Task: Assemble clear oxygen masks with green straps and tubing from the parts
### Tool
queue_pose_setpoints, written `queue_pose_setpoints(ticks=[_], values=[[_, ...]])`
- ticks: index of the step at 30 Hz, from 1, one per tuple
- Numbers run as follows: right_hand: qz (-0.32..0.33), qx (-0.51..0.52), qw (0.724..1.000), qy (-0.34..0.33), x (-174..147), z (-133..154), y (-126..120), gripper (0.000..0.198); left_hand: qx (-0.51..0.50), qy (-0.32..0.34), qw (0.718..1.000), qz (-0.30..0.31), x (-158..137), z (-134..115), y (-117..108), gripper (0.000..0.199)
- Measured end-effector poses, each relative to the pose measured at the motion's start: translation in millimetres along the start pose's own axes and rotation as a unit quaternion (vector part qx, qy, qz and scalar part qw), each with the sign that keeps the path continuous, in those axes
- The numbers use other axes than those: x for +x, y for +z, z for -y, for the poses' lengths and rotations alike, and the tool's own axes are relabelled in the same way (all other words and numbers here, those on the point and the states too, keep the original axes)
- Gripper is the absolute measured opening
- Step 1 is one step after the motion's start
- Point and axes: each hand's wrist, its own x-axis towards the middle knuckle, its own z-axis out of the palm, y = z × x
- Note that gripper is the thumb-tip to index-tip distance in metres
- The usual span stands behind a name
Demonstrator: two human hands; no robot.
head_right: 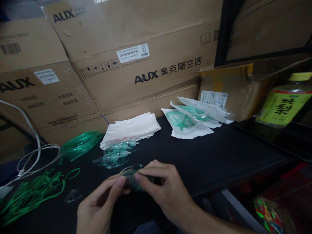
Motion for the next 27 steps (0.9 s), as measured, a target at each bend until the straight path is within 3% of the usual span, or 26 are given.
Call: queue_pose_setpoints(ticks=[3, 10, 18, 27], values=[[-0.020, -0.014, 0.999, -0.030, -1.3, -3.3, 2.7, 0.014, 0.001, 0.028, 0.999, 0.024, 1.8, 4.7, -1.7, 0.026], [-0.035, -0.025, 0.997, -0.057, -1.9, -7.8, 4.2, 0.020, 0.022, 0.058, 0.998, -0.029, -3.3, 4.5, 4.5, 0.013], [0.002, -0.029, 0.999, -0.045, -1.8, -2.7, 0.2, 0.017, 0.049, 0.071, 0.996, -0.033, -3.6, 4.0, 2.2, 0.008], [0.055, 0.021, 0.998, -0.017, 2.5, -0.8, -5.5, 0.014, 0.024, 0.038, 0.999, -0.005, -0.1, 0.5, -0.2, 0.015]])
